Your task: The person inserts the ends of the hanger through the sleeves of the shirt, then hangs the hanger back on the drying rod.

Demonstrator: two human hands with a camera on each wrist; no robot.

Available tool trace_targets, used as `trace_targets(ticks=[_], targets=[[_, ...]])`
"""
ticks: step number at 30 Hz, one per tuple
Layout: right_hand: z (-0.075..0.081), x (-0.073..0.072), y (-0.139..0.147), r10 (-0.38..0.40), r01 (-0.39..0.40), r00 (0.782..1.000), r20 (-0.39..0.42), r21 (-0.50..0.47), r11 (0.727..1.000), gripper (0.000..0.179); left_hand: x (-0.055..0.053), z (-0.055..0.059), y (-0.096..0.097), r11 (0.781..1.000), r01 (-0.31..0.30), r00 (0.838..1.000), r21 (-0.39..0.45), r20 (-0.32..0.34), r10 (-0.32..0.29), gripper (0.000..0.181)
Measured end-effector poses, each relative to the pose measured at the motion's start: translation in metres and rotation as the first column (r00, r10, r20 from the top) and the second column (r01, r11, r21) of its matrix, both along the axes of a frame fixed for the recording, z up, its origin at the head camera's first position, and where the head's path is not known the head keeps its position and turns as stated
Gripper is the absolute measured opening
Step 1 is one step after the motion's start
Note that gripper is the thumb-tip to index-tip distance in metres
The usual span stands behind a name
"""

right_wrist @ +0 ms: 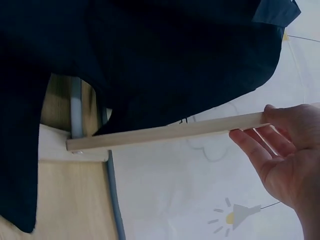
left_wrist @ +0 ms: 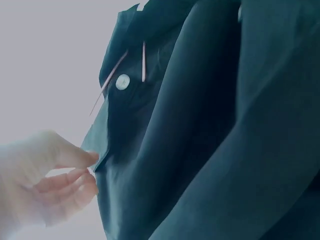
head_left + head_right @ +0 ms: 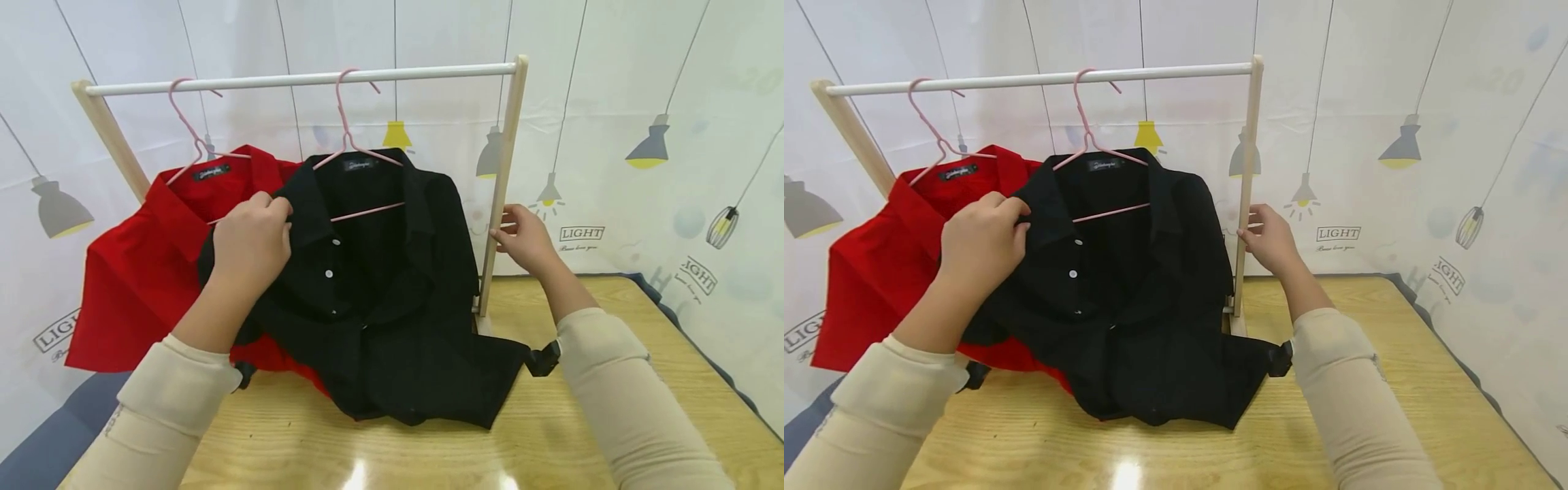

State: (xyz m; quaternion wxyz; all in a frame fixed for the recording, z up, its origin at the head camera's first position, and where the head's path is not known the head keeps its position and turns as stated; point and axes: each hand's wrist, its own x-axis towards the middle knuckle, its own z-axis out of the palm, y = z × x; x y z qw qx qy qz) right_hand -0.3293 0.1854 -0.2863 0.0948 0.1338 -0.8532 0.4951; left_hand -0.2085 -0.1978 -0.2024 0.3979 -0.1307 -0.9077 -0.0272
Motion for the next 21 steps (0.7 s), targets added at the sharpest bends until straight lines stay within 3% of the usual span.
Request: trace_targets(ticks=[4, 11, 16, 21], targets=[[-0.006, 0.003, -0.001, -0.053, 0.052, 0.998, -0.023, -0.025, 0.998, 0.047, 0.003, -0.014, 0.007, 0.996, 0.09, 0.996, 0.01, 0.025, -0.09, 0.009], [-0.014, 0.012, -0.001, -0.164, 0.159, 0.983, -0.083, -0.064, 0.985, 0.038, 0.008, -0.035, 0.023, 0.971, 0.233, 0.972, 0.055, 0.014, -0.234, 0.004], [-0.019, 0.021, 0.001, -0.149, 0.141, 0.984, -0.1, -0.08, 0.987, 0.036, 0.011, -0.048, 0.036, 0.951, 0.295, 0.955, 0.093, 0.012, -0.297, 0.003], [-0.025, 0.035, 0.003, -0.137, 0.124, 0.979, -0.149, -0.096, 0.988, 0.031, 0.011, -0.065, 0.046, 0.944, 0.309, 0.949, 0.115, 0.029, -0.314, 0.003]])
